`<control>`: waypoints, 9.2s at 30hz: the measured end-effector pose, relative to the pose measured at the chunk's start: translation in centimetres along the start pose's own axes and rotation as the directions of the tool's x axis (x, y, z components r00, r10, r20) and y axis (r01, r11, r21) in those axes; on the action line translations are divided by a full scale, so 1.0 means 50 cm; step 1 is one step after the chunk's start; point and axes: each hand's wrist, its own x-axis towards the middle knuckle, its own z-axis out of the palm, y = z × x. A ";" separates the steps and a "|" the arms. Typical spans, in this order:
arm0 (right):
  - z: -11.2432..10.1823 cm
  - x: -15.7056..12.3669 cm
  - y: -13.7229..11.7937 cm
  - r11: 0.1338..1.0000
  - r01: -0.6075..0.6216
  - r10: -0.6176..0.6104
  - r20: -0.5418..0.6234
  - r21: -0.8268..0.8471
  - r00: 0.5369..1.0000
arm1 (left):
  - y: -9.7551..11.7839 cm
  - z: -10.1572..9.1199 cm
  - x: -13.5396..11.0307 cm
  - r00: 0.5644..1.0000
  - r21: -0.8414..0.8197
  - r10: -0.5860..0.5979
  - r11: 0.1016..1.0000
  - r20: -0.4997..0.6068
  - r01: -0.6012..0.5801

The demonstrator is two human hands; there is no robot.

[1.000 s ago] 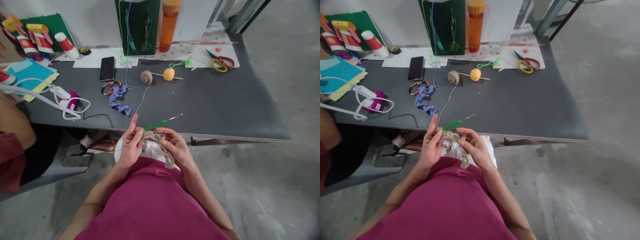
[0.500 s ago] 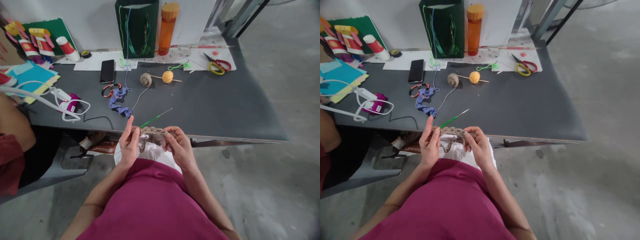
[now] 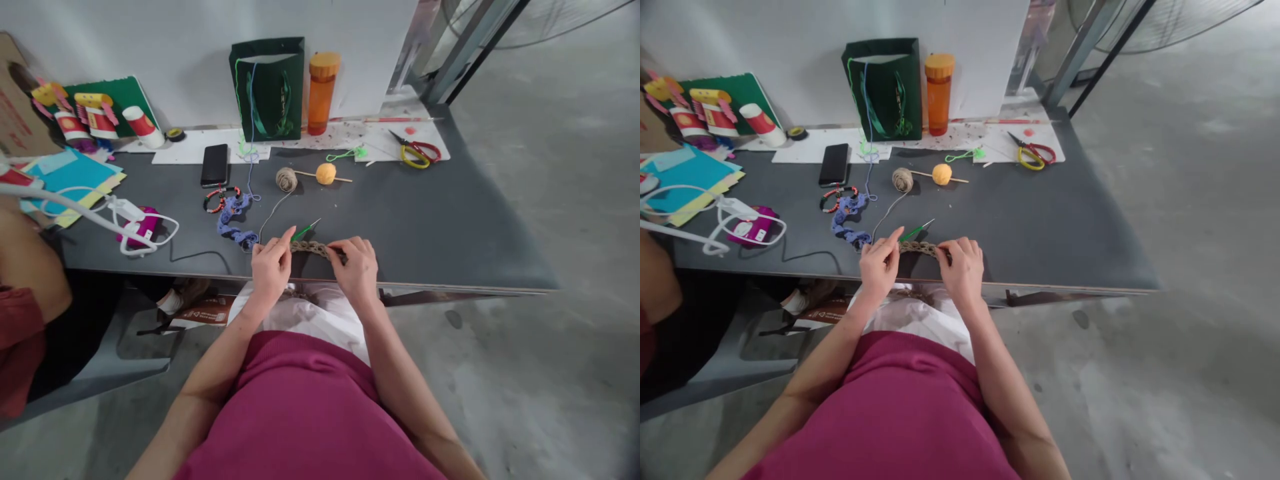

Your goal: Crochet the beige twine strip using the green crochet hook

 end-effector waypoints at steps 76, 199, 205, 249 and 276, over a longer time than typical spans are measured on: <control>-0.016 0.159 0.002 0.966 0.228 -0.258 0.365 0.123 0.895 | -0.043 0.011 0.207 0.885 0.230 -0.092 0.973 0.457 -0.017; -0.012 0.114 -0.013 0.994 0.038 -0.081 0.482 0.100 0.872 | 0.018 -0.015 0.137 0.861 0.044 0.077 0.992 0.503 -0.114; -0.014 0.116 -0.014 0.989 0.113 -0.146 0.499 0.095 0.854 | 0.013 -0.015 0.133 0.891 0.017 0.079 0.995 0.446 -0.097; 0.000 0.113 -0.034 0.998 -0.053 0.027 0.490 0.039 0.872 | 0.022 -0.016 0.133 0.881 0.083 0.093 0.985 0.465 -0.148; -0.008 0.107 -0.017 0.996 0.082 -0.088 0.439 0.032 0.894 | 0.012 -0.010 0.148 0.846 0.031 0.124 0.986 0.519 -0.164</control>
